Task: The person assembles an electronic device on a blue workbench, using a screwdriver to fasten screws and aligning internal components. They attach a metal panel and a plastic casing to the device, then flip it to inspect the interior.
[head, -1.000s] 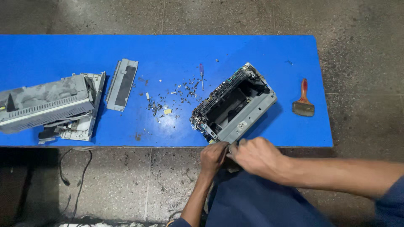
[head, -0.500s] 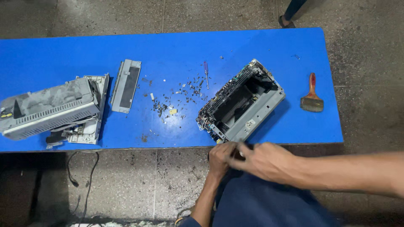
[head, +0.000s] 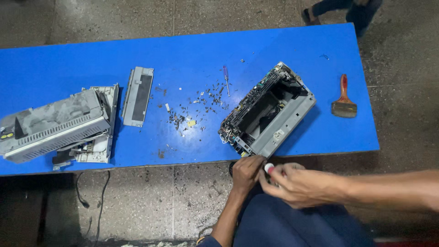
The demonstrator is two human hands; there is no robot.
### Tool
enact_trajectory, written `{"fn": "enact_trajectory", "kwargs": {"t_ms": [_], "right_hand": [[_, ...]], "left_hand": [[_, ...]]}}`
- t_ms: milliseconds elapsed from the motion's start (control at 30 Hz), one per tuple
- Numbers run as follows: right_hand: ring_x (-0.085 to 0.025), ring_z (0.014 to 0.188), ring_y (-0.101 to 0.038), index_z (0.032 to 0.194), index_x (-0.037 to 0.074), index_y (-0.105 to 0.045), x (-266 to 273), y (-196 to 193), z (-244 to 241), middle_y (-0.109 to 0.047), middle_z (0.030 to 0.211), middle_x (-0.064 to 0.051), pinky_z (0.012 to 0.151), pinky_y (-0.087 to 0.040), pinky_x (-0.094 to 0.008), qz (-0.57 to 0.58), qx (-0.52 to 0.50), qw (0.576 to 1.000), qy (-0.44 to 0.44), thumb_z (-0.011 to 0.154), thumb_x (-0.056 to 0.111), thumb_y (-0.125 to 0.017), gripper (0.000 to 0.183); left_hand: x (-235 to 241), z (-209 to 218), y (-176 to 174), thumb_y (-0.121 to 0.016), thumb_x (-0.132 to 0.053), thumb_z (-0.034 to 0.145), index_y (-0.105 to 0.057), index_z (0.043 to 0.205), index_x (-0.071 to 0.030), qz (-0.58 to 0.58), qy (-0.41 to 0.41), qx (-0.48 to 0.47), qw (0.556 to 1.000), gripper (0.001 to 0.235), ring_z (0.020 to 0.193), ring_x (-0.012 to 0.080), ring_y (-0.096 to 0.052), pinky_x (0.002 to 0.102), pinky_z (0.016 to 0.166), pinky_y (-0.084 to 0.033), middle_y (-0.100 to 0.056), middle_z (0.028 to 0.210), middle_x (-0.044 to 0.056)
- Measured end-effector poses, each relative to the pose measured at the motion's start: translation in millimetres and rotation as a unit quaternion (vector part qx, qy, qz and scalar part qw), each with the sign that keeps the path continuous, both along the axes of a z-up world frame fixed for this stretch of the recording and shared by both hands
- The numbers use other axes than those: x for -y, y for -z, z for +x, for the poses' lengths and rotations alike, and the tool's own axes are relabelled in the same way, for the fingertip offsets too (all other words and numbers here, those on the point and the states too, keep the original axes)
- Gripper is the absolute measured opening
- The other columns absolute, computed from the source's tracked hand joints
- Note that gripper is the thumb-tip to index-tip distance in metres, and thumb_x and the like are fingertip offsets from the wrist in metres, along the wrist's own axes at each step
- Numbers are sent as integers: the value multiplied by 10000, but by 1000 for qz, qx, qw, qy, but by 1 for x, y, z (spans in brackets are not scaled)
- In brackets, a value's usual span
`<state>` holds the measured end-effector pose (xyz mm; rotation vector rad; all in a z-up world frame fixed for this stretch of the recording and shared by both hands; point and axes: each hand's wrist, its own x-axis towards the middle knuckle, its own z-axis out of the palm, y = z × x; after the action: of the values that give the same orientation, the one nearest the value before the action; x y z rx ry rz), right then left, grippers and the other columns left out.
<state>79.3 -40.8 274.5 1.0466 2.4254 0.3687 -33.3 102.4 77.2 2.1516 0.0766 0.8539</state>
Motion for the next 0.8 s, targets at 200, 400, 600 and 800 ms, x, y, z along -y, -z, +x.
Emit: {"fn": "enact_trajectory", "kwargs": {"t_ms": [200, 400, 600, 800], "right_hand": [[-297, 600, -640, 923, -95, -667, 0, 27, -2, -684, 867, -199, 484, -534, -443, -124, -171, 918, 337, 911, 140, -591, 247], [-316, 627, -697, 1286, 62, -627, -13, 9, 23, -776, 802, -144, 585, -543, -437, -207, -285, 753, 556, 953, 369, -652, 454], [-219, 631, -598, 809, -166, -753, -12, -16, 11, -672, 957, -316, 473, -491, -296, -134, 66, 988, -27, 860, 229, -591, 430], [-307, 725, -724, 1155, -58, -632, -20, -8, -7, -724, 811, -166, 600, -552, -438, -201, -172, 852, 452, 919, 182, -544, 348]], "left_hand": [[1, -5, 0, -751, -93, 874, -745, 1037, -47, -5, 3, -10, 1000, 170, 947, 274, -755, 384, 818, -584, -771, 1039, 108], [5, -2, 0, -737, -90, 894, -742, 1053, -51, 2, 2, -12, 1000, 164, 962, 275, -755, 387, 823, -584, -768, 1052, 101], [0, -4, -2, -730, -87, 892, -738, 1081, -59, -11, 7, -13, 1000, 191, 978, 271, -752, 387, 826, -587, -772, 1074, 98], [8, -5, 1, -735, -92, 903, -735, 1083, -65, -13, -7, -4, 1000, 182, 1015, 251, -753, 371, 829, -576, -773, 1085, 77]]}}
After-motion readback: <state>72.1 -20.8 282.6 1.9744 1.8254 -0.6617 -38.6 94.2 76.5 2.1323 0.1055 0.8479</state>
